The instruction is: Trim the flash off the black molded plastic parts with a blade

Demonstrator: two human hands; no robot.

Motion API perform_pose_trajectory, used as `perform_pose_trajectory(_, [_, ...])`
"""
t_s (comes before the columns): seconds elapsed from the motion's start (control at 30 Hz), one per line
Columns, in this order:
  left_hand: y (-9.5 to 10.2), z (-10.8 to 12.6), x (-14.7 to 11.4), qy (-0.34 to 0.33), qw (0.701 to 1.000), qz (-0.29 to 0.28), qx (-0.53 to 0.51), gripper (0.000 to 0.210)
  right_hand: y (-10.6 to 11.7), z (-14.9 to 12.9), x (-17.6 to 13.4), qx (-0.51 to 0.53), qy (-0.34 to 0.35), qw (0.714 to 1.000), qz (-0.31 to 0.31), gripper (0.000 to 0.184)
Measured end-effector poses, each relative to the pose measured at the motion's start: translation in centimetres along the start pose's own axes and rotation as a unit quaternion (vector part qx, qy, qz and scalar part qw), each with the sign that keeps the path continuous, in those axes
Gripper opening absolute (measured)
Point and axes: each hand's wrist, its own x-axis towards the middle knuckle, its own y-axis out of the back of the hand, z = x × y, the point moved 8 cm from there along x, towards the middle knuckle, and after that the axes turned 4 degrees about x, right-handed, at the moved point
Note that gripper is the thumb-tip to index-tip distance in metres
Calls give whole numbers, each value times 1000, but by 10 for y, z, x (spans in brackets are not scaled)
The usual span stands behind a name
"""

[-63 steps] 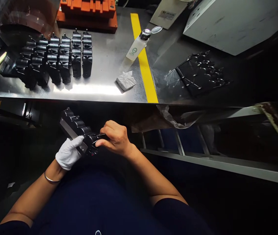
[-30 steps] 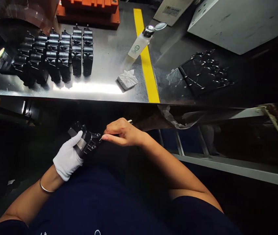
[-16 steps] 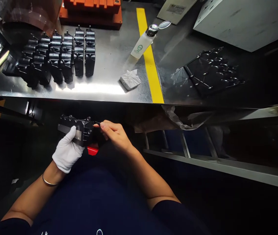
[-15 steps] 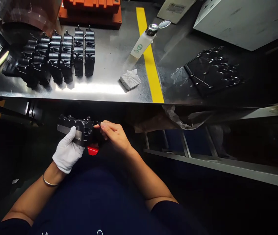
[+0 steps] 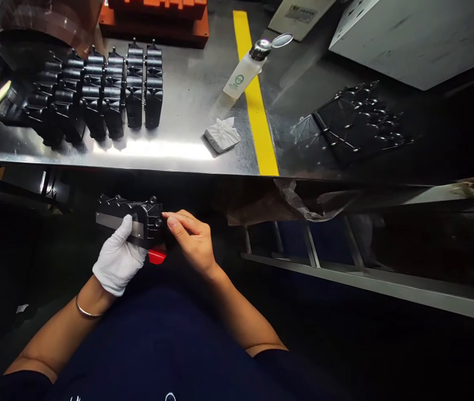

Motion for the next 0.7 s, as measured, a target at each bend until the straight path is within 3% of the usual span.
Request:
perform_pose_trajectory(0.17, [1, -4, -1, 10, 1000, 17, -14, 41, -7, 5, -4, 15, -19, 1000, 20, 21])
perform_pose_trajectory(0.4, [-5, -10, -7, 42, 999, 17, 18, 39, 4, 21, -18, 45, -28, 987, 152, 37])
perform_pose_trajectory(0.53, [-1, 2, -9, 3, 998, 41, 53, 33, 9, -3, -8, -46, 55, 997, 42, 30])
perform_pose_trajectory(0.6, [-1, 5, -11, -6, 997, 49, 53, 31, 8, -20, -7, -95, 122, 988, -15, 25])
perform_pose_trajectory(0.7, [-3, 4, -14, 2, 998, 51, 49, 32, 7, -34, -9, -132, 184, 973, -52, 19])
